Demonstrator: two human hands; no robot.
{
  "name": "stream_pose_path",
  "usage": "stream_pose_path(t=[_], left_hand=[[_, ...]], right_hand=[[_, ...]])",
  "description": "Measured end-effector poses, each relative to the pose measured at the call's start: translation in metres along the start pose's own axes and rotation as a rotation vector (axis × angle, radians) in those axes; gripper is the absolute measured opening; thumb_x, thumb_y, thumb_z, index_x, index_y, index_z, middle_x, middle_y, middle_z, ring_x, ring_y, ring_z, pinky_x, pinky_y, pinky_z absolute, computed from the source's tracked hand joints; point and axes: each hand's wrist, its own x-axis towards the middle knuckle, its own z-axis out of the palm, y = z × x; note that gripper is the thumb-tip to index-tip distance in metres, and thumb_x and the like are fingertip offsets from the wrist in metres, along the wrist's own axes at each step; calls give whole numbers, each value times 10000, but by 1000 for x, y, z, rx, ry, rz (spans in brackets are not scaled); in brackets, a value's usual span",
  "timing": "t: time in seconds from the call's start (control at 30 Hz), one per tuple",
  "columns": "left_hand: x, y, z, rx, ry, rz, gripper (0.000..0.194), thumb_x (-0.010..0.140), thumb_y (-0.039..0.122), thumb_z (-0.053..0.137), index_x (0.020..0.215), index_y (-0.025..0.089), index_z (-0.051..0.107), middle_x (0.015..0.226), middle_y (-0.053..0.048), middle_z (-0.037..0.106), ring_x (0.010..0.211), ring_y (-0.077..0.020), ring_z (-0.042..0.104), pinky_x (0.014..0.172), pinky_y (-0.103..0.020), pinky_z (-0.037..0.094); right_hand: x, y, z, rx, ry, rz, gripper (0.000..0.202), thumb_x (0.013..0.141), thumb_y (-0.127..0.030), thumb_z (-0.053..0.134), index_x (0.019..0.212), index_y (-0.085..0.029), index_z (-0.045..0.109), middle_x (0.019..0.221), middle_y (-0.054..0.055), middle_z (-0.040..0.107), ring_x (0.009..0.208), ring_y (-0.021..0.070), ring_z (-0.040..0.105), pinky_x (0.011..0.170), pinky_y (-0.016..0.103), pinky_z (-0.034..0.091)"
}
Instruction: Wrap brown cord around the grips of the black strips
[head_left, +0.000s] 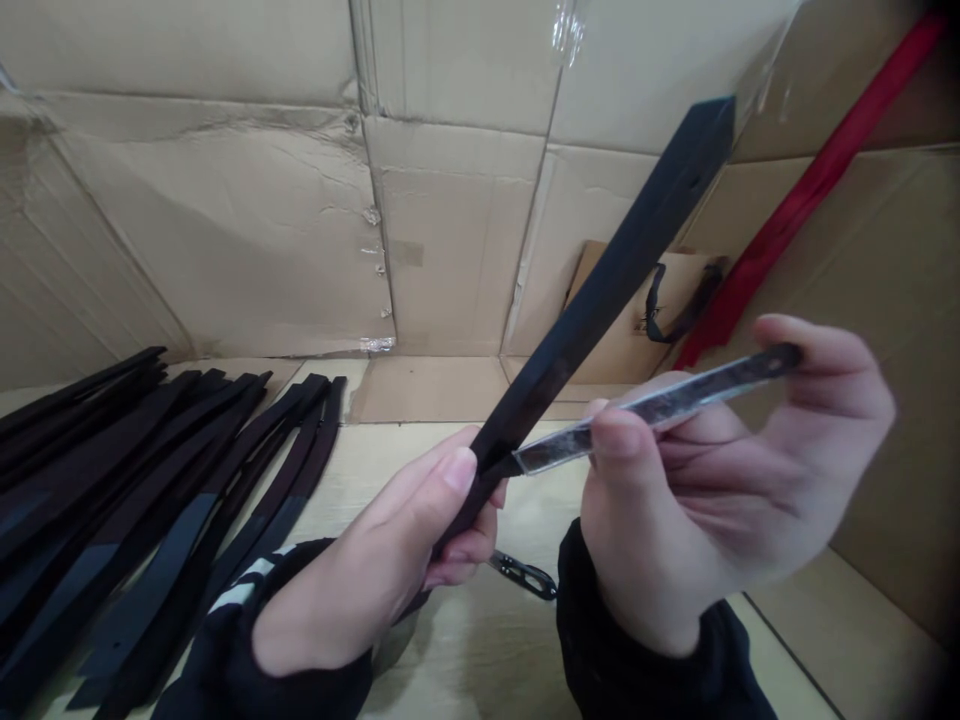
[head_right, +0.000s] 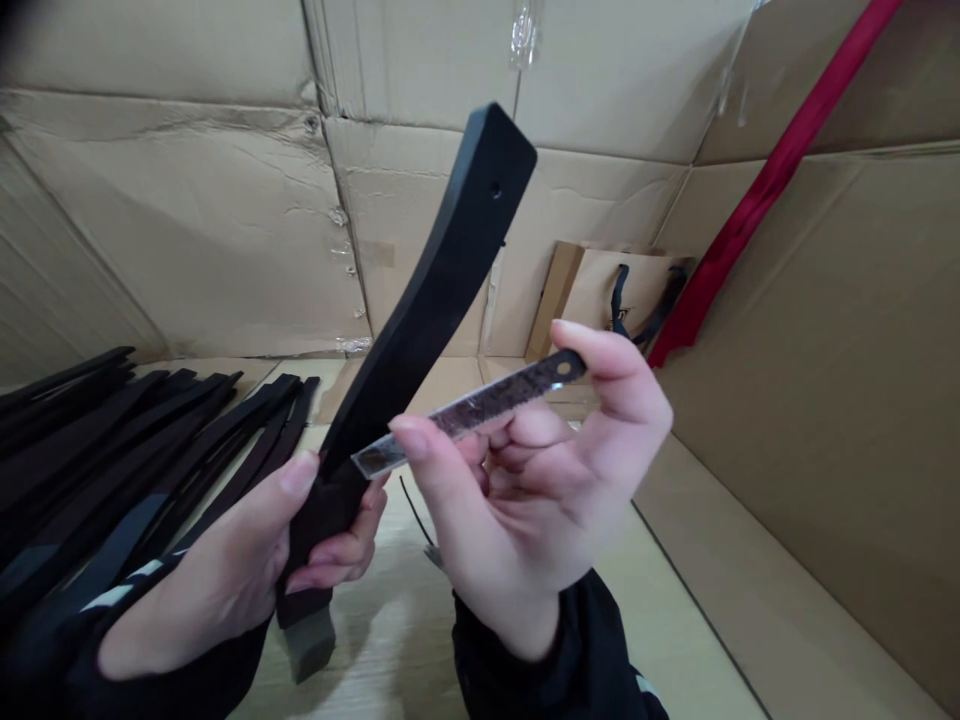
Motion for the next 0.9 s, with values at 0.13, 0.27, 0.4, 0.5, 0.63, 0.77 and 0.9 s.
stream_pose_path(t=[0.13,0.27,0.4,0.5,0.63,0.77,0.9], left_hand=[[0,3,1,-8,-38,-3,367,866,536,473,818,176,524,640,49,396,520,-66,309,433,-212,194],[0,4,1,-16,-58,-10,382,856,554,476,842,174,513,678,41,407,524,-61,296,430,-212,183],[1,3,0,-13,-72,-12,391,856,559,466,806,173,494,655,44,385,511,-62,286,419,-215,177],[0,3,0,-1,-72,-18,387,868,553,446,805,173,485,624,54,362,501,-63,277,418,-221,165],[0,3,0,18,-77,-28,392,871,559,436,823,173,486,619,58,357,509,-66,273,426,-222,168],[0,3,1,14,-67,-30,390,871,559,437,809,176,474,616,60,353,505,-65,268,428,-220,171],[0,3,2,-1,-55,-36,387,865,556,447,792,176,467,651,49,377,505,-61,284,420,-219,159]], right_hand=[[-2,-2,0,-3,73,23,380,679,-105,715,1004,-262,595,1189,8,442,603,59,568,477,197,556],[-6,-3,-3,88,16,169,522,692,-64,689,1121,-320,537,1312,-18,381,577,53,587,419,205,535],[-4,-1,-6,152,-100,137,477,714,-125,708,1117,-286,512,1076,-8,598,500,78,582,412,230,530],[0,0,-7,163,-121,155,326,779,-183,670,1054,-263,515,641,-74,621,450,113,572,412,245,507],[3,-2,-4,189,-101,153,281,788,-158,654,1015,-238,508,613,-80,631,437,104,559,388,235,461],[3,-5,-2,218,-110,118,327,742,-56,651,979,-228,506,632,-85,640,451,96,567,392,223,465],[3,-4,-2,217,-94,114,344,726,-42,651,967,-239,505,624,-97,632,434,97,553,382,229,473]])
